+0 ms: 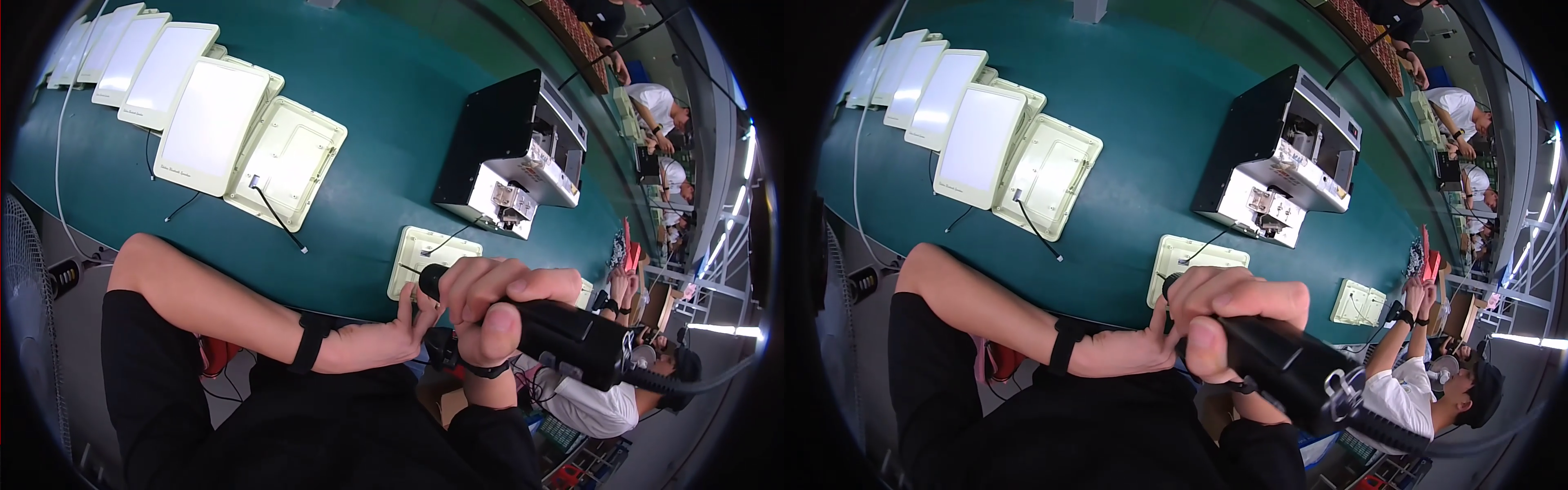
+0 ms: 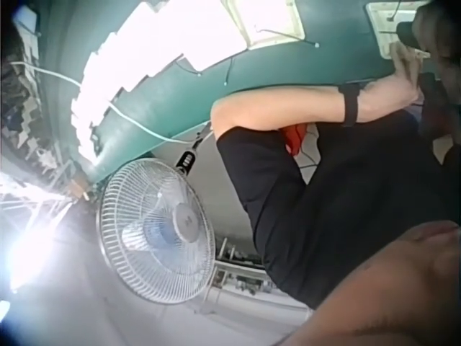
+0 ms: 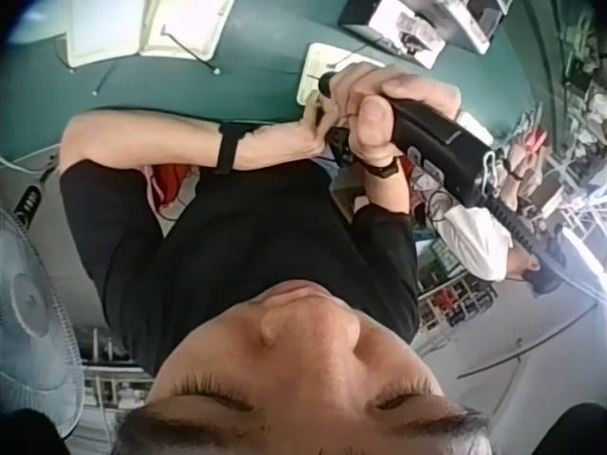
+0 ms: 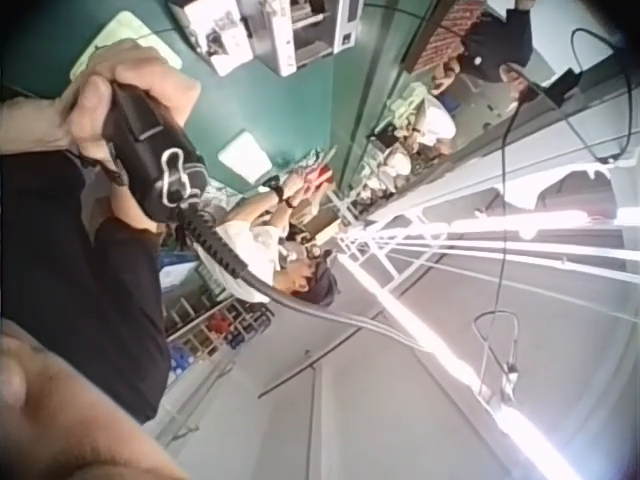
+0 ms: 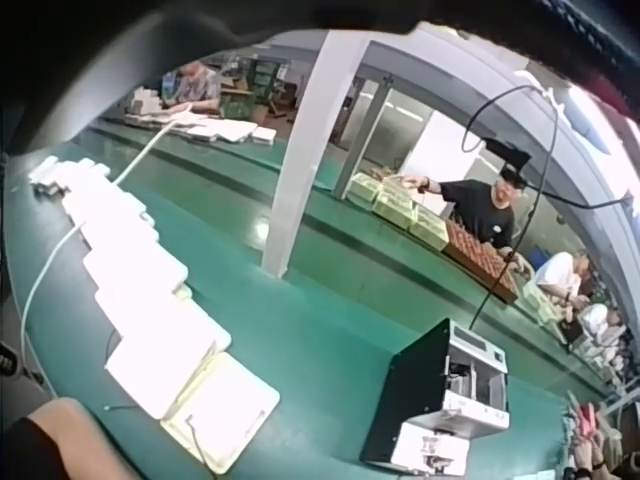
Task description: Assembling small electronic components on a production line using an electric screwdriver.
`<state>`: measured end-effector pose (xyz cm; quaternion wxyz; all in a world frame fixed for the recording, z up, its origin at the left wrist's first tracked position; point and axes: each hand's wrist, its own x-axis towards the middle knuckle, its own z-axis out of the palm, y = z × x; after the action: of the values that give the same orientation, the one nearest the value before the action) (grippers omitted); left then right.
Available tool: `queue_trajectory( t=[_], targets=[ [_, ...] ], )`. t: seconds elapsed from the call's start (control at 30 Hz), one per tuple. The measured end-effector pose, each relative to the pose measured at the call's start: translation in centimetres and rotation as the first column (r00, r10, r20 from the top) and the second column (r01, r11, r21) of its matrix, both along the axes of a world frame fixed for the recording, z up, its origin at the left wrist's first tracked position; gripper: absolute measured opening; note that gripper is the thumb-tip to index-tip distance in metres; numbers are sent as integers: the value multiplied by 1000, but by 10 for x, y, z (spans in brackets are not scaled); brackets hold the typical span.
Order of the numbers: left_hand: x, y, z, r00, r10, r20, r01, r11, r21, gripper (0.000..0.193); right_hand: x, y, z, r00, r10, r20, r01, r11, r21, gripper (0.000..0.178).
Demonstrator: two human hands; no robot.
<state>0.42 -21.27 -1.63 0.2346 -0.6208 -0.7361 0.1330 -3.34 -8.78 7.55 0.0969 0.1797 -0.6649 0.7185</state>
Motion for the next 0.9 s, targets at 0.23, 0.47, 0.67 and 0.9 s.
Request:
queue_trajectory(
  t=[0.23,0.47,0.67,0.9],
  targets=[
    [-4,0,3,999,32,10,-32,997,74,37,-3,3,-2,1000,-4,3,4,1000,2,37],
    [-1,2,-2,994,74,-80,-70,996,53,34,1,5,0,998,59,14,-59,998,-2,37],
    [2,5,-8,1000,24,-9,-22,993,112,35,3,4,-3,999,26,-31,-25,1000,8,37],
    [-4,-1,2,999,37,-20,-36,998,42,36,-1,3,-8,1000,21,4,-21,1000,11,38]
  ],
)
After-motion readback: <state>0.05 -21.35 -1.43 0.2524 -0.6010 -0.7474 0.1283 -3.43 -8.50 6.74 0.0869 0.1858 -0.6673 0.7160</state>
